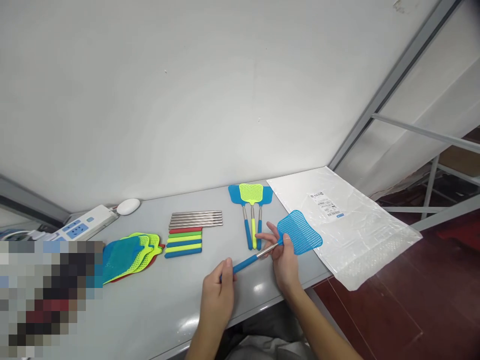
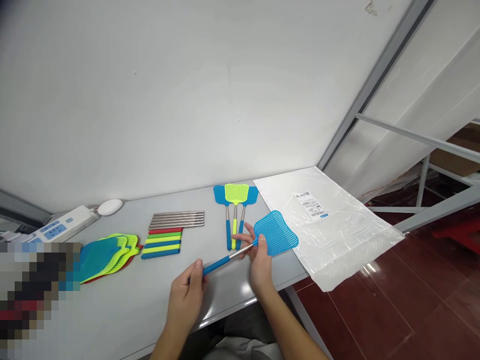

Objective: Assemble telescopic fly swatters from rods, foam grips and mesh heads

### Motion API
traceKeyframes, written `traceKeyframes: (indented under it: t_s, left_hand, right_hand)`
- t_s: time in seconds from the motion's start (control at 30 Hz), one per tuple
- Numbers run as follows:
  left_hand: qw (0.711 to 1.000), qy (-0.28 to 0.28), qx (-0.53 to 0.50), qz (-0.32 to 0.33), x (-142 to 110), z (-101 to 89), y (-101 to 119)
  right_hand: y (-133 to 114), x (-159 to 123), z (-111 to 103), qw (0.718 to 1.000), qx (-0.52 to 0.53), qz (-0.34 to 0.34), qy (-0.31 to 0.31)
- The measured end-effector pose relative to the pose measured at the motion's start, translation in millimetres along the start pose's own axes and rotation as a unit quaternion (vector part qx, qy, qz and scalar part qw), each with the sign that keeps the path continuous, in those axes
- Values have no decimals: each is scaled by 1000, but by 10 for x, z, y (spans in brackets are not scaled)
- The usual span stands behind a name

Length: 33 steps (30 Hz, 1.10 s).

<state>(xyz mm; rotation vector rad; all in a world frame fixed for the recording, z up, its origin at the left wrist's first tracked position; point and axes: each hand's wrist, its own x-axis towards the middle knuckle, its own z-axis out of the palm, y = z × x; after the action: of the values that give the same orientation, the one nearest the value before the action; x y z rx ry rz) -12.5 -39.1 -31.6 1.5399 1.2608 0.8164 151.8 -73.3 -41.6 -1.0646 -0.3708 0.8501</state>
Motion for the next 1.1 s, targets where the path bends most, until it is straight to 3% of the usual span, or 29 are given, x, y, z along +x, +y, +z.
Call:
traceKeyframes:
  t_s: [0.07, 0.2, 0.53, 0.7, 0.83, 0.97, 1.1]
  left_hand:
    - [999, -34, 7, 3, -8, 96, 66]
    - [997, -74, 26, 4, 110, 106, 91]
    - [991, -100, 87, 28, 176, 69, -2]
    - [966, -109, 146, 181, 118, 57, 11]
    - [919, -93, 233, 304, 78, 86, -1]
    - [874, -96, 318, 355, -9, 253, 33]
    - [873, -76, 324, 356, -14, 472, 151]
  right_hand:
    - [-13, 16, -32, 1000, 3, -3, -1]
    - [-41, 32, -70, 999, -9, -18, 25]
    - [-52, -22, -32, 997, -76, -21, 17]
    - [18, 21, -72, 993, -115, -29, 28]
    - [34, 39, -109, 992, -119, -30, 40]
    - [1, -8, -53, 987, -141, -47, 53]
    - [-43, -17, 7, 976, -214, -35, 21]
